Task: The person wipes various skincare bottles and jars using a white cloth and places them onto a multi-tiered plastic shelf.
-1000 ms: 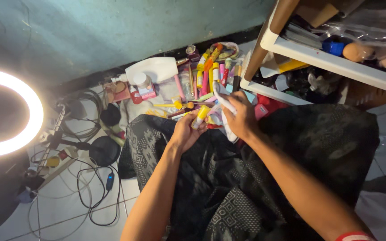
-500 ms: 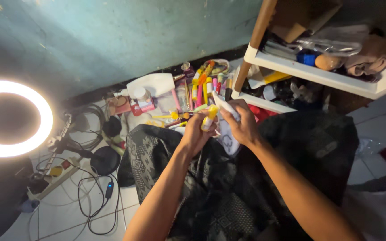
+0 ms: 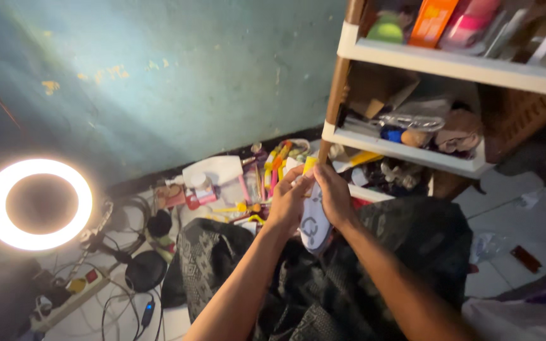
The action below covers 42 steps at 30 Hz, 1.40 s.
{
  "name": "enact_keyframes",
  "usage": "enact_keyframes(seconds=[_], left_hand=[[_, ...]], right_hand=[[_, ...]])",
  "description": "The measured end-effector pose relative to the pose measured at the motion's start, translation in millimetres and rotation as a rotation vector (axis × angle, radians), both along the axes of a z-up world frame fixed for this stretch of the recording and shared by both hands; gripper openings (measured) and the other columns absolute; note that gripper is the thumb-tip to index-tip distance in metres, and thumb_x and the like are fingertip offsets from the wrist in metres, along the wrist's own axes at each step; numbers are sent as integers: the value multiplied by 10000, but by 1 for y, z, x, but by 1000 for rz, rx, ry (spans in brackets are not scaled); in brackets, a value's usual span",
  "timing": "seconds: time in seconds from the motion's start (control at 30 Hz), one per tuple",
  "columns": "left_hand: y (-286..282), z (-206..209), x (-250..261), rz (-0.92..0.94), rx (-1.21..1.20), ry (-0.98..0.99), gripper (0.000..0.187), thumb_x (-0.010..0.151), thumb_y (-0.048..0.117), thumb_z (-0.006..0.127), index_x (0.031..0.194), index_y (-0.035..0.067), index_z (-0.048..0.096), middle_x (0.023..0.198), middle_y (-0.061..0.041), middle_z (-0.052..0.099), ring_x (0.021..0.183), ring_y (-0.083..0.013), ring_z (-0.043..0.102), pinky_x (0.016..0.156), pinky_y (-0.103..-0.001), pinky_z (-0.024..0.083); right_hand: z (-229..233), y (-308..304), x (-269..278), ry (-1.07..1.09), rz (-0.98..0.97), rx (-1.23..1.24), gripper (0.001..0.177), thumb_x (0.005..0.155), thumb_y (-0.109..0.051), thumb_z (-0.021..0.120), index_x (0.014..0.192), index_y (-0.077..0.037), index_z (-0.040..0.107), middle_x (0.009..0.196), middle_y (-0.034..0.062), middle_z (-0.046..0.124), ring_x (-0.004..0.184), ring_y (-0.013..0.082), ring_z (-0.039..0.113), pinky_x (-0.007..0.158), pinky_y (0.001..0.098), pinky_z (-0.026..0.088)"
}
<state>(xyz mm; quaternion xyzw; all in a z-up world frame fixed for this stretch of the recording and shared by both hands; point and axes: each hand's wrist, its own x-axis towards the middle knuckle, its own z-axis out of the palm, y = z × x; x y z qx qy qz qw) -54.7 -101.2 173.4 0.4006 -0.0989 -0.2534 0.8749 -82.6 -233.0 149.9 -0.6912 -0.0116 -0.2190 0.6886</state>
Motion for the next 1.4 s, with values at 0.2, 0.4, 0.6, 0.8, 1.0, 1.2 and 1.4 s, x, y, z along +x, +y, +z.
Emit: enact_keyframes(seconds=[0.2, 0.4, 0.6, 0.8, 1.0, 1.2, 1.4], left_hand=[[-2, 49, -8, 180, 430, -322, 364, 981, 217, 731, 1280, 10, 709, 891, -149, 661, 701, -188, 513, 604, -336, 387], [-3, 127, -8, 399, 473, -880, 414, 797, 156, 837, 1168, 19, 716, 1111, -101, 717, 992, -162, 691, 877, -328, 558], [-9, 192, 9, 538, 440, -1098, 317, 883, 114, 727, 1194, 57, 737, 1127, -130, 723, 1020, -206, 707, 895, -335, 553], [-20, 271, 7, 443, 471, -1023, 573, 879, 135, 612, 1439, 140, 492, 811, -138, 719, 641, -238, 703, 629, -346, 554], [-49, 332, 14, 494, 375, -1148, 345, 906, 127, 612, 1247, 77, 598, 772, -132, 716, 654, -203, 720, 619, -347, 568], [-84, 370, 17, 521, 208, -1247, 147, 894, 155, 722, 967, 43, 661, 841, -99, 721, 775, -248, 778, 701, -369, 588], [-111, 395, 28, 666, 336, -1638, 303, 865, 79, 680, 1167, 95, 675, 1219, -107, 675, 1082, -354, 668, 878, -431, 546]], right_hand=[[69, -9, -5, 43, 20, 201, 395, 994, -273, 615, 1283, -14, 688, 1076, 42, 689, 1042, 107, 633, 961, 243, 478], [135, -25, -4, -63, 21, 109, 333, 956, -163, 735, 1198, 66, 737, 981, 30, 670, 881, 109, 585, 768, 257, 463], [222, -61, -4, -142, -28, 114, 256, 948, -159, 722, 1108, 40, 705, 898, 21, 677, 768, 91, 620, 683, 242, 494], [317, -84, -21, -244, -103, -105, 297, 1027, -236, 645, 1165, 26, 667, 866, 76, 699, 717, 121, 670, 600, 276, 556], [383, -90, -46, -434, -98, -226, 389, 1013, -212, 617, 1339, -9, 556, 934, 74, 706, 748, 133, 703, 564, 319, 632], [424, -107, -70, -367, -220, -249, 419, 981, -229, 582, 1353, -45, 532, 972, 101, 749, 798, 149, 757, 648, 310, 626], [454, -149, -68, -618, -350, -366, 434, 1004, -202, 639, 1364, 18, 543, 1079, 93, 720, 912, 107, 723, 709, 257, 625]])
